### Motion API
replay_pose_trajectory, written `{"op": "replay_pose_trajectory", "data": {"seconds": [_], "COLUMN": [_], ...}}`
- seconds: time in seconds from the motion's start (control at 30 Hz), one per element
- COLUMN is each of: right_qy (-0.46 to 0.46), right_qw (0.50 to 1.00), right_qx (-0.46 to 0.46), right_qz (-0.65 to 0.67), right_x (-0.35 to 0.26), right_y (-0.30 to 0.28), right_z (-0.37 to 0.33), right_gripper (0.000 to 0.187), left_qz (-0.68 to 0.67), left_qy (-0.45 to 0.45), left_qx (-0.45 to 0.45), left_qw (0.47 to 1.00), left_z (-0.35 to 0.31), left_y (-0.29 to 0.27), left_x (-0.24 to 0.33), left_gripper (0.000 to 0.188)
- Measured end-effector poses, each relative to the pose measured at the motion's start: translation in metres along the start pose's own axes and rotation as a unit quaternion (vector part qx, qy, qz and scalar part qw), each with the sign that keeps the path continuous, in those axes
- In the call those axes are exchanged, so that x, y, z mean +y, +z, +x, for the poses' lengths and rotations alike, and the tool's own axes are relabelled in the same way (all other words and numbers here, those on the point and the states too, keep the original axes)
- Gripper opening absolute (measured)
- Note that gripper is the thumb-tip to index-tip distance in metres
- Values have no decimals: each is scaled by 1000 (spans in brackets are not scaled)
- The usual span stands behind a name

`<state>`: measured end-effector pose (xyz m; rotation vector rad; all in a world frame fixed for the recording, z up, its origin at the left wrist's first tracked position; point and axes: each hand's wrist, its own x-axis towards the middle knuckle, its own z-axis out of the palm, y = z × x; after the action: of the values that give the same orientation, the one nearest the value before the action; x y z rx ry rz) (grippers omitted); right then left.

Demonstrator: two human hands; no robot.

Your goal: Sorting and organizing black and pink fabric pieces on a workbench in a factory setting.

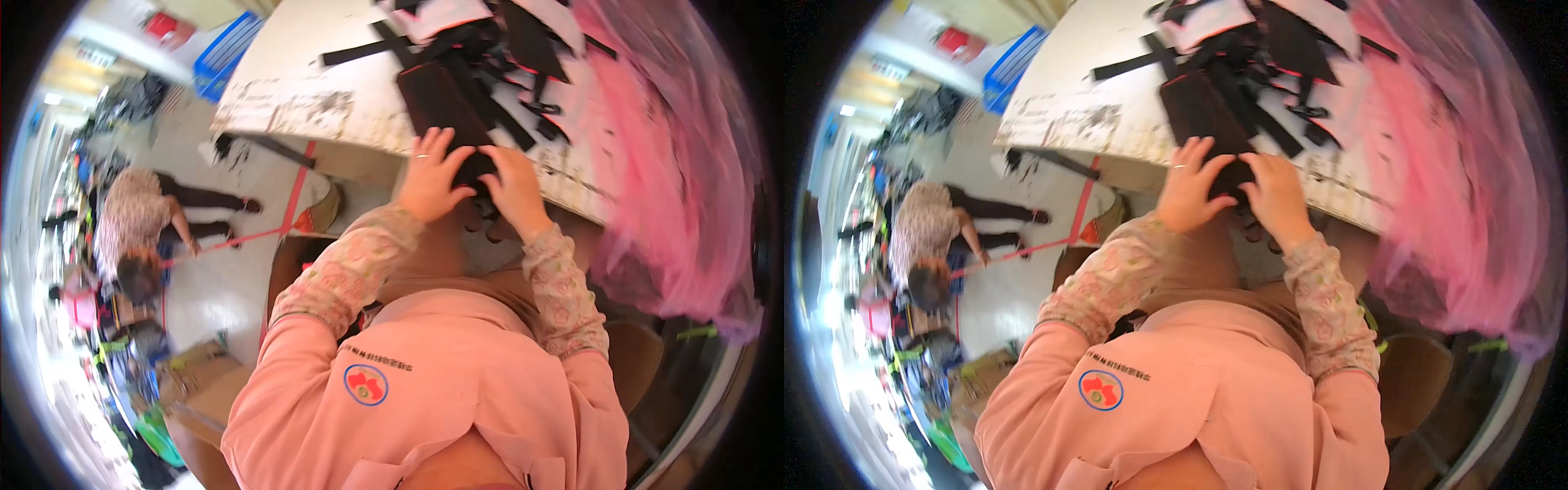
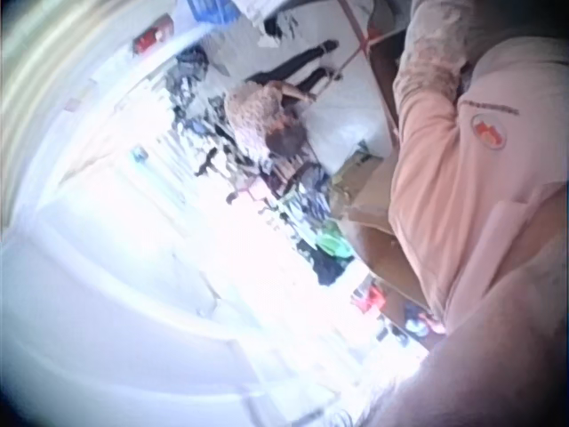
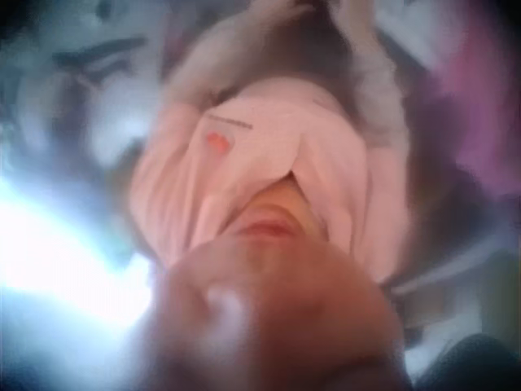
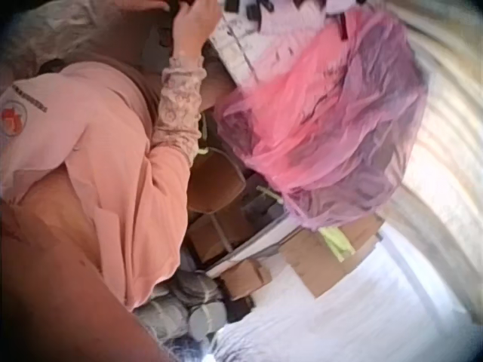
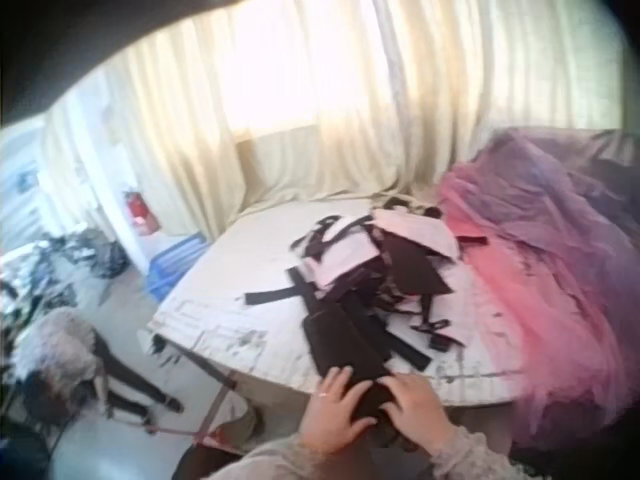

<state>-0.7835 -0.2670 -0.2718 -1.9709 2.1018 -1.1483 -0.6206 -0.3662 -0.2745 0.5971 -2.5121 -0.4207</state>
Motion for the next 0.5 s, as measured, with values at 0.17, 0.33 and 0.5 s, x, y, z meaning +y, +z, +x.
{"op": "replay_pose_trajectory", "data": {"seconds": [0.17,0.33,0.5], "right_qy": [28,15,94], "right_qw": [996,997,981], "right_qx": [80,63,91], "right_qz": [2,44,146], "right_x": [-17,-29,-46], "right_y": [14,18,26], "right_z": [7,29,33], "right_gripper": [33,13,3], "left_qz": [-49,-68,-116], "left_qy": [-20,-55,-52], "left_qx": [112,173,187], "left_qw": [992,981,974], "left_z": [-3,-4,-9], "left_y": [14,21,12], "left_x": [-2,-7,-16], "left_gripper": [21,15,25]}}
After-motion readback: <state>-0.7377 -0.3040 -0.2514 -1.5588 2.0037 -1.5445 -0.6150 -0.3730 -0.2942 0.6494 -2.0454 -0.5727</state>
